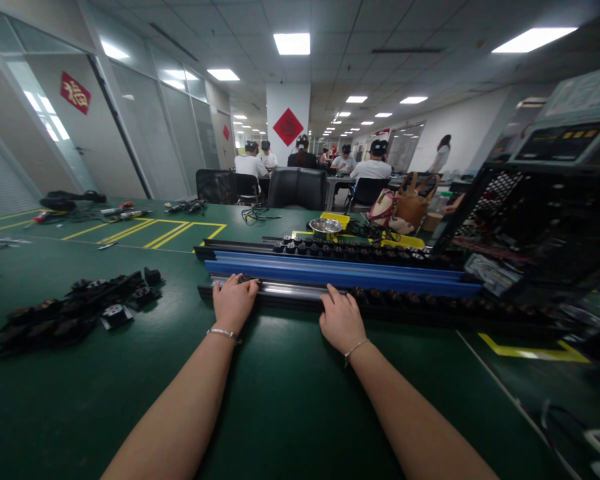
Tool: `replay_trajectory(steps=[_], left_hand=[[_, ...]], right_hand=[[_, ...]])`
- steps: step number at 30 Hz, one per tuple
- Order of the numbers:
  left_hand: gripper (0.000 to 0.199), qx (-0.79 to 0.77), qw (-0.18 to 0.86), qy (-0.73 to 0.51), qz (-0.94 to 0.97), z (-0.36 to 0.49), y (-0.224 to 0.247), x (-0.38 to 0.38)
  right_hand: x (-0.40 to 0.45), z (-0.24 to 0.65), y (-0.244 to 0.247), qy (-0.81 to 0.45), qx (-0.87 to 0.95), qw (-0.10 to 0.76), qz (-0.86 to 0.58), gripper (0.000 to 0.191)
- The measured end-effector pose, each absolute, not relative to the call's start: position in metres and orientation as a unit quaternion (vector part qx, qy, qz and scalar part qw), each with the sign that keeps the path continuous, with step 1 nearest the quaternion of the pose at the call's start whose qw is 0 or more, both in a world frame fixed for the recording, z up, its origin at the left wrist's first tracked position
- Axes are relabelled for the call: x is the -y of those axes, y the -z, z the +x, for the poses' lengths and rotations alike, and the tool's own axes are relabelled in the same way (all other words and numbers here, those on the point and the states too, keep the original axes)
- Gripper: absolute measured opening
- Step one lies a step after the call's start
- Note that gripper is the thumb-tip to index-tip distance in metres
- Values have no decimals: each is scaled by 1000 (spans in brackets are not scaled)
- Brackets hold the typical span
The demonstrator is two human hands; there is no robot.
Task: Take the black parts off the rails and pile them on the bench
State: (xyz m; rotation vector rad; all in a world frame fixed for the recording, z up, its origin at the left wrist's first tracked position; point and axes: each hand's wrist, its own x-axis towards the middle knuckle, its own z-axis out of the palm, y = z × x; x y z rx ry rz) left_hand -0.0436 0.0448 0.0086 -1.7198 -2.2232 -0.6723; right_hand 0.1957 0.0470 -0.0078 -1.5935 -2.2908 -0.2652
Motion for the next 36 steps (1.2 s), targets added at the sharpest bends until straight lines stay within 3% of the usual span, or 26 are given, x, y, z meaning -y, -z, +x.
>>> replay_trajectory(steps=[36], left_hand=[[37, 778, 111, 233, -572, -56, -1, -51]], right_hand=[[-47, 195, 8, 89, 805, 164, -563, 36]])
